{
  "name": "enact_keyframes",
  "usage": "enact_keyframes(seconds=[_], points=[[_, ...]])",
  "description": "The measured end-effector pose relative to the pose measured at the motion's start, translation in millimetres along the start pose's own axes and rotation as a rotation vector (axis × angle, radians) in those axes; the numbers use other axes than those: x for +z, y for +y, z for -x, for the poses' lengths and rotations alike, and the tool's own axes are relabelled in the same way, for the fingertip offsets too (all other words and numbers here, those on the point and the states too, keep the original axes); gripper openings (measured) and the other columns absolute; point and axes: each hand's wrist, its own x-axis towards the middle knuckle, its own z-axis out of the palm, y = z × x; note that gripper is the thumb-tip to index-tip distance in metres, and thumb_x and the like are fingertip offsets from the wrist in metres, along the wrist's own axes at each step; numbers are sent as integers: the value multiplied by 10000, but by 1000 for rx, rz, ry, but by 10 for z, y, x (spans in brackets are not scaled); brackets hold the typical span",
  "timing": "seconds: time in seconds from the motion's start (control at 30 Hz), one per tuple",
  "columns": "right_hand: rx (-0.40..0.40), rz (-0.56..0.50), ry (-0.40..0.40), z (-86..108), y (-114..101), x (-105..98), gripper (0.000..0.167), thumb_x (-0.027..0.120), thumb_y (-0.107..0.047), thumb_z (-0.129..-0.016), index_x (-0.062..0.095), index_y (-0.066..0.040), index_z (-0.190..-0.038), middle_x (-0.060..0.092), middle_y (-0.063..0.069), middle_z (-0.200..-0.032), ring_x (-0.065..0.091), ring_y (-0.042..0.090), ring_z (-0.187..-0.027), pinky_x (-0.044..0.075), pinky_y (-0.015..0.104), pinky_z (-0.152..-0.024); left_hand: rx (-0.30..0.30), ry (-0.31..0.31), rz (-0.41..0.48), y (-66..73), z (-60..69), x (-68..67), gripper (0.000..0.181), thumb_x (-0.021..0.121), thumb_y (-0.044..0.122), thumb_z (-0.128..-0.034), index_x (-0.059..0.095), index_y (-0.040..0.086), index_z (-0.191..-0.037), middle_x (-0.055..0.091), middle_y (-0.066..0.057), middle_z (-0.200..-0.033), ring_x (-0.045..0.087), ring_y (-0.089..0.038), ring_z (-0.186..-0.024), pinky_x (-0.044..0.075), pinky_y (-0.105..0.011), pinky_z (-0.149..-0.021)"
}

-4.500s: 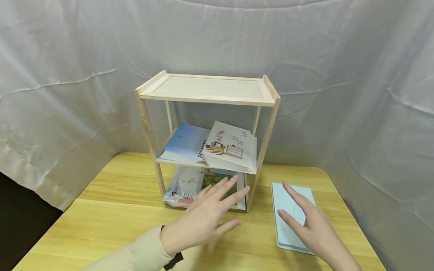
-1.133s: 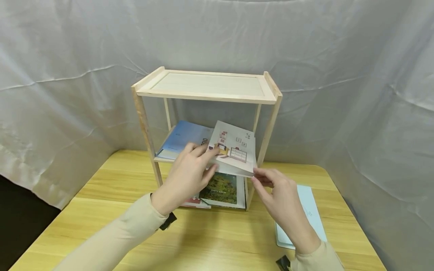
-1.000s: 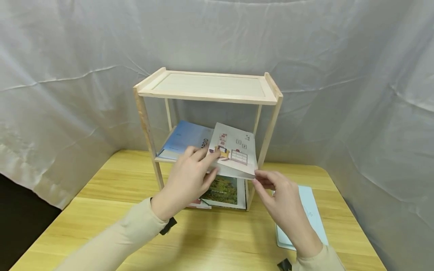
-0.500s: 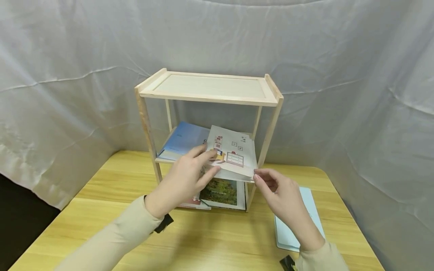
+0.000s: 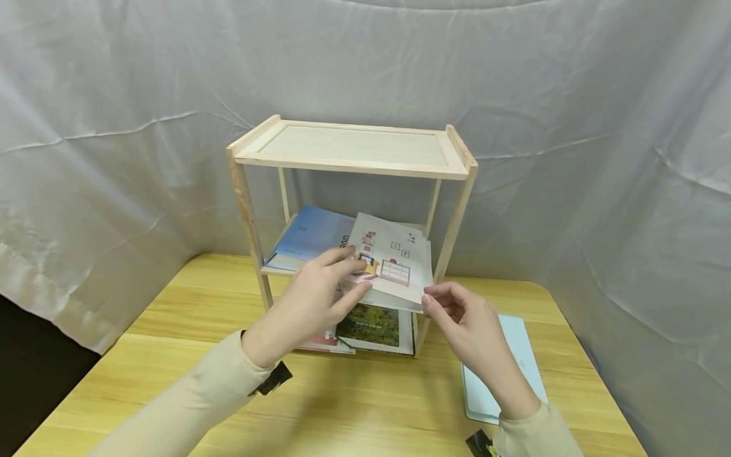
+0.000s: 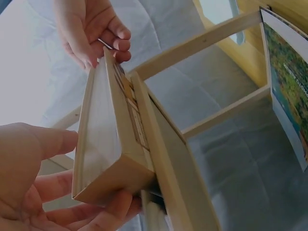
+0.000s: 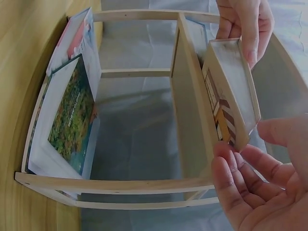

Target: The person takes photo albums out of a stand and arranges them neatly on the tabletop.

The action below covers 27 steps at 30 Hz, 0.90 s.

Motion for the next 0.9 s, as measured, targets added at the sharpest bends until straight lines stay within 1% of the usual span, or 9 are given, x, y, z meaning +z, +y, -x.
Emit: enact_keyframes(seconds=[0.17, 0.27, 0.33, 0.4, 0.5, 0.57, 0.67, 0.77, 0.9], points=[[-28, -19, 20, 46, 6, -5, 211, 702, -236, -1066, 757, -74, -1188, 789, 54, -961, 708, 5, -761, 591, 199, -688, 42, 29, -3, 56, 78, -24, 298, 721, 315, -1047, 786, 81, -1219, 700, -164, -1377, 761, -331, -1159, 642, -469, -972], [-46, -36, 21, 58, 24, -8, 189, 708, -199, -1059, 757, -65, -1184, 781, 69, -934, 706, 22, -742, 590, 208, -669, 62, 46, 27, 51, 103, -33, 251, 721, 287, -1047, 789, 93, -1190, 708, -147, -1336, 769, -292, -1089, 653, -447, -926], [-45, -28, 18, 51, 33, -13, 191, 710, -205, -1058, 757, -75, -1190, 775, 59, -924, 700, 24, -734, 572, 209, -652, 48, 48, 77, 24, 100, -52, 259, 725, 282, -1045, 782, 89, -1208, 689, -155, -1333, 761, -257, -1004, 654, -413, -875], [-37, -23, 10, 31, 39, -18, 209, 710, -224, -1059, 754, -82, -1206, 775, 54, -922, 698, 27, -731, 564, 212, -649, 10, 45, 123, -19, 83, -86, 304, 736, 292, -1037, 766, 78, -1252, 675, -170, -1326, 743, -242, -965, 647, -390, -844], [-11, -35, -13, 3, 44, -27, 264, 705, -251, -1064, 743, -71, -1253, 783, 57, -947, 707, 31, -744, 580, 208, -677, -89, 10, 187, -100, 47, -152, 423, 750, 334, -1024, 717, 68, -1351, 671, -161, -1272, 710, -193, -924, 624, -356, -833], [8, -53, -25, -6, 45, -35, 307, 706, -259, -1064, 733, -50, -1287, 793, 85, -982, 721, 29, -764, 604, 205, -709, -160, -33, 214, -147, 23, -190, 480, 750, 359, -1021, 680, 77, -1404, 700, -114, -1185, 693, -172, -922, 609, -366, -839], [29, -78, -40, -10, 39, -46, 365, 712, -265, -1060, 715, -21, -1332, 796, 135, -1046, 736, 20, -801, 625, 209, -739, -260, -119, 279, -187, 3, -224, 565, 737, 391, -1028, 606, 93, -1489, 735, -45, -1080, 710, -117, -838, 599, -366, -858], [35, -98, -47, -11, 29, -47, 398, 716, -260, -1057, 700, 2, -1357, 788, 174, -1095, 741, 15, -827, 633, 216, -748, -327, -186, 382, -189, -4, -230, 643, 719, 382, -1041, 514, 87, -1575, 759, -47, -1081, 739, -99, -733, 632, -331, -798], [49, -136, -56, -11, 18, -46, 419, 718, -246, -1056, 684, 27, -1372, 774, 201, -1114, 743, 26, -836, 638, 224, -752, -378, -212, 505, -169, 10, -207, 692, 702, 356, -1056, 423, 103, -1636, 766, -100, -1134, 758, -138, -694, 643, -287, -690]])
